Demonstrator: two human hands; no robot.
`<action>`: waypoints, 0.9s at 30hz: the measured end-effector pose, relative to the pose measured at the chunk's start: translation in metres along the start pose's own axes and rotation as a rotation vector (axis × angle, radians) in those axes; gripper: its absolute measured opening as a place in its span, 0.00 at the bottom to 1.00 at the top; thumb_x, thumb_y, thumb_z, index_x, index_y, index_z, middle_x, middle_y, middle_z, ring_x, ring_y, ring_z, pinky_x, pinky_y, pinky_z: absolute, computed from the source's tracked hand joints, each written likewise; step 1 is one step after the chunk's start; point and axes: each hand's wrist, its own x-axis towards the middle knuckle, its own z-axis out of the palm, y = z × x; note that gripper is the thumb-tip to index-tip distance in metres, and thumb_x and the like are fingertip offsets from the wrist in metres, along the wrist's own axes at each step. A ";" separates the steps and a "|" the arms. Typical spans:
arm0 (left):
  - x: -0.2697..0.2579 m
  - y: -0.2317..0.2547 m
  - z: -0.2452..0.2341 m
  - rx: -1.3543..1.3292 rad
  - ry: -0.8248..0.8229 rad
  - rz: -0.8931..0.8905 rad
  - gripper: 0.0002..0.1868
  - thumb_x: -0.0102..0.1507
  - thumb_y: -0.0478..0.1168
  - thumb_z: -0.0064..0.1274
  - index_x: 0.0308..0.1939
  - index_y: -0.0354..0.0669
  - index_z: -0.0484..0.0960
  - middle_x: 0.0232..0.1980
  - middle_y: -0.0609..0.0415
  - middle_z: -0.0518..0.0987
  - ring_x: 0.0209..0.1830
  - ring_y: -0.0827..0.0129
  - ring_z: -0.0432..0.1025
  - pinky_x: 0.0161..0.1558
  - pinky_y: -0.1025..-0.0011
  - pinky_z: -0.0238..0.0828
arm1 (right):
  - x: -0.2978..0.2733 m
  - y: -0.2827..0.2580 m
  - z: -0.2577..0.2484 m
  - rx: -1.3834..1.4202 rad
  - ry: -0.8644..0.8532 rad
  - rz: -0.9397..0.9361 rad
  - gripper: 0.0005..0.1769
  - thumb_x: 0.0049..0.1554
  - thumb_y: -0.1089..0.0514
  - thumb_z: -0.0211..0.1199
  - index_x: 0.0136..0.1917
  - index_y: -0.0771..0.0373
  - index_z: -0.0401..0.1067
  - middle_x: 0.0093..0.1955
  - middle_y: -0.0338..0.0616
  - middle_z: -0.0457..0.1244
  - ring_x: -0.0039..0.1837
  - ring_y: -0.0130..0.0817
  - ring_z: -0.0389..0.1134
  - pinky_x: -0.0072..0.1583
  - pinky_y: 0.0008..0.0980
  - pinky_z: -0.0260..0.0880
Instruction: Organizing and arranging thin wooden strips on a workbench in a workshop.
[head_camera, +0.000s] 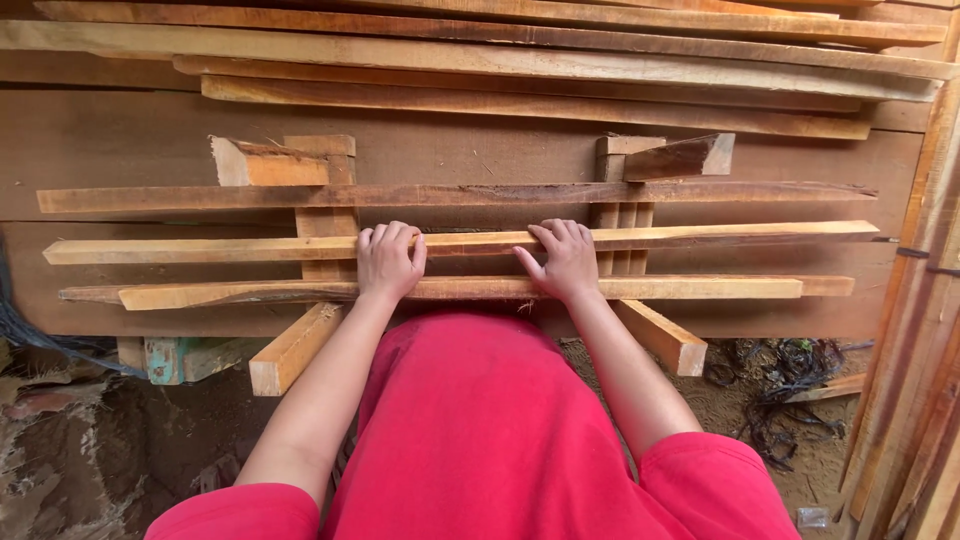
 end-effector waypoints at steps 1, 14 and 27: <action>-0.001 0.000 0.003 0.002 0.006 0.000 0.09 0.65 0.52 0.47 0.41 0.59 0.81 0.39 0.65 0.78 0.47 0.69 0.74 0.56 0.64 0.64 | -0.002 0.002 0.002 -0.001 0.005 -0.004 0.23 0.55 0.34 0.66 0.55 0.48 0.76 0.51 0.31 0.65 0.57 0.31 0.67 0.63 0.36 0.62; -0.003 0.013 -0.040 -0.129 -0.463 -0.246 0.23 0.68 0.60 0.40 0.32 0.58 0.87 0.32 0.50 0.85 0.41 0.47 0.81 0.44 0.53 0.75 | -0.022 -0.003 -0.012 0.136 -0.177 0.166 0.18 0.59 0.35 0.63 0.41 0.48 0.79 0.36 0.38 0.71 0.45 0.39 0.74 0.50 0.36 0.72; 0.019 0.013 -0.018 -0.041 -0.754 -0.284 0.32 0.66 0.62 0.30 0.40 0.52 0.90 0.41 0.45 0.87 0.51 0.46 0.80 0.54 0.52 0.74 | 0.023 -0.028 -0.031 0.014 -0.811 0.436 0.40 0.59 0.19 0.40 0.50 0.47 0.80 0.47 0.54 0.72 0.57 0.58 0.73 0.60 0.50 0.71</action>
